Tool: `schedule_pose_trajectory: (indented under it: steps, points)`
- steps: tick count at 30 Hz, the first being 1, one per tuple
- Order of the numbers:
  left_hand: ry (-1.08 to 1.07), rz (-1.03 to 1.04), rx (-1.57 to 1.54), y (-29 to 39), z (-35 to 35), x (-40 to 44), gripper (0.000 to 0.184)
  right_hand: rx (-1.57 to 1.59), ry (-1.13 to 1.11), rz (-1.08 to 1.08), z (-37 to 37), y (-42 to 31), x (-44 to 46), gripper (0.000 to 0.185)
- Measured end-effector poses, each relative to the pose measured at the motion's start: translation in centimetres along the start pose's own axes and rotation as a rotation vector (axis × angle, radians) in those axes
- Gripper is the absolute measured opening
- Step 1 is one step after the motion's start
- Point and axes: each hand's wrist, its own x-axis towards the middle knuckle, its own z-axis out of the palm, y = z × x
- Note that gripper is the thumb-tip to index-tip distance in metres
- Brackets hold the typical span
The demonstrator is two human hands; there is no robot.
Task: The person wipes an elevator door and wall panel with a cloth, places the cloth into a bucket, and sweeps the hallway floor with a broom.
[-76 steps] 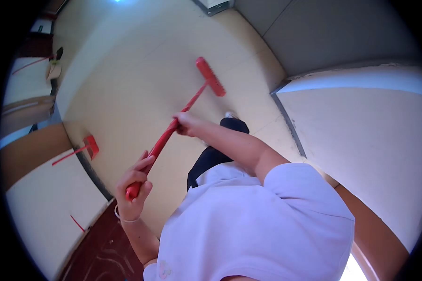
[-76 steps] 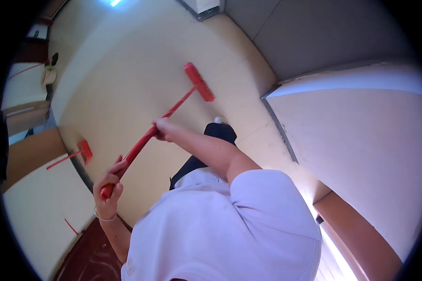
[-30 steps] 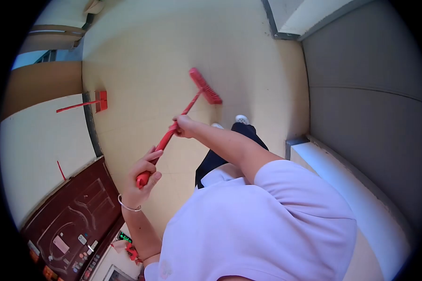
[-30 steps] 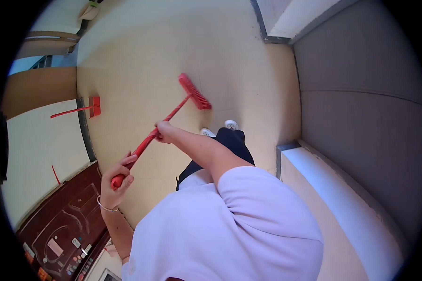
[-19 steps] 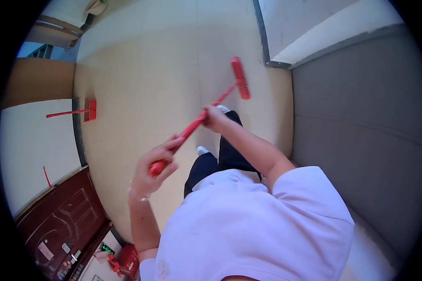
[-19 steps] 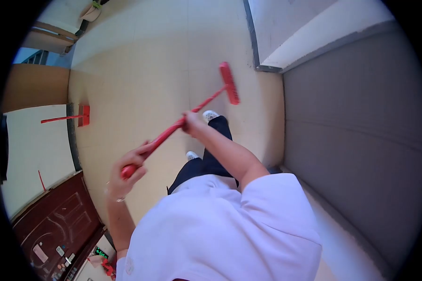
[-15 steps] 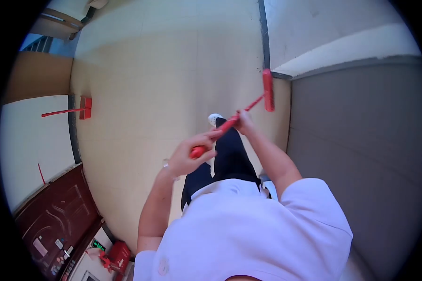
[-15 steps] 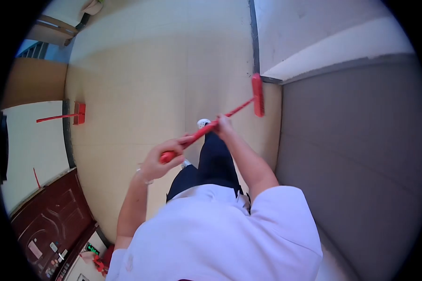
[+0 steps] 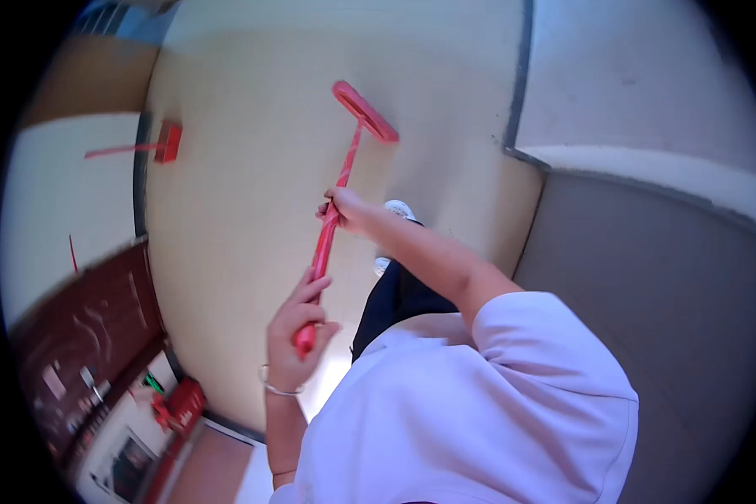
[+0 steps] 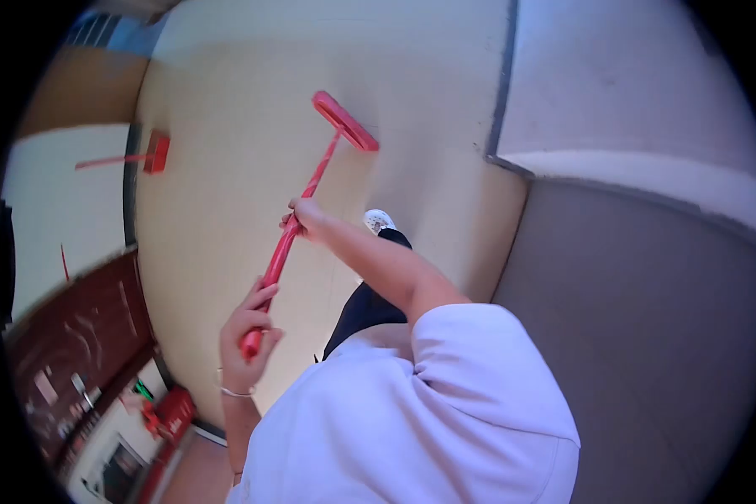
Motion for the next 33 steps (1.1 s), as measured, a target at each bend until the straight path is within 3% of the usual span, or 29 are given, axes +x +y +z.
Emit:
schedule_pose_trajectory:
  steps: [2,4,6,8,11,12,18,20,23,25,27,29,32,33]
  points:
    - [0.072,0.015,0.113,0.6,1.4,-2.1,0.03,-0.01,-0.069,0.084,2.3,0.9,-0.7,0.011]
    - [0.138,-0.061,0.232,0.1,1.9,-4.1,0.048,-0.232,-0.066,0.156,1.3,0.1,-1.4,0.016]
    - [0.365,-0.192,0.227,-3.2,2.2,-6.8,0.047,-1.14,-0.214,-0.071,-4.5,-4.1,-1.4,0.023]
    - [0.643,-0.363,0.151,-6.5,2.7,-10.4,0.04,-1.418,0.098,-0.202,-5.8,-5.0,-0.9,0.031]
    - [0.84,-0.587,0.006,-11.2,6.7,-17.1,0.035,-1.852,0.098,-0.363,-7.4,-5.5,-3.0,0.025]
    - [0.945,-0.65,-0.041,-12.3,11.2,-19.8,0.035,-2.045,0.035,-0.369,-7.8,-4.7,-3.9,0.022]
    - [0.972,-0.887,-0.225,-18.7,25.9,-25.7,0.033,-2.569,-0.123,-0.044,-6.5,2.3,-8.2,0.024]
    - [0.99,-0.959,-0.308,-17.7,27.7,-25.5,0.033,-2.813,-0.541,-0.277,-6.2,4.1,-6.9,0.027]
    - [1.032,-1.006,-0.296,-17.7,32.4,-26.1,0.033,-2.938,-0.82,-0.152,-6.5,10.2,-5.2,0.026]
    - [1.027,-1.157,-0.419,-16.1,33.4,-25.8,0.033,-3.013,-1.045,-0.17,-6.4,15.1,-3.3,0.027]
    - [1.103,-1.146,-0.49,-15.3,34.5,-25.1,0.032,-3.092,-1.147,-0.024,-5.1,20.1,-1.3,0.031]
    - [1.193,-1.152,-0.523,-13.4,34.8,-24.0,0.032,-3.171,-1.292,-0.009,-4.4,23.6,0.2,0.03]
    - [1.233,-1.237,-0.668,-10.9,35.3,-22.0,0.03,-3.321,-1.211,0.17,-3.9,23.3,4.6,0.029]
    - [1.232,-1.24,-0.667,-11.1,36.1,-21.7,0.03,-3.364,-1.138,0.116,-3.7,21.5,5.3,0.028]
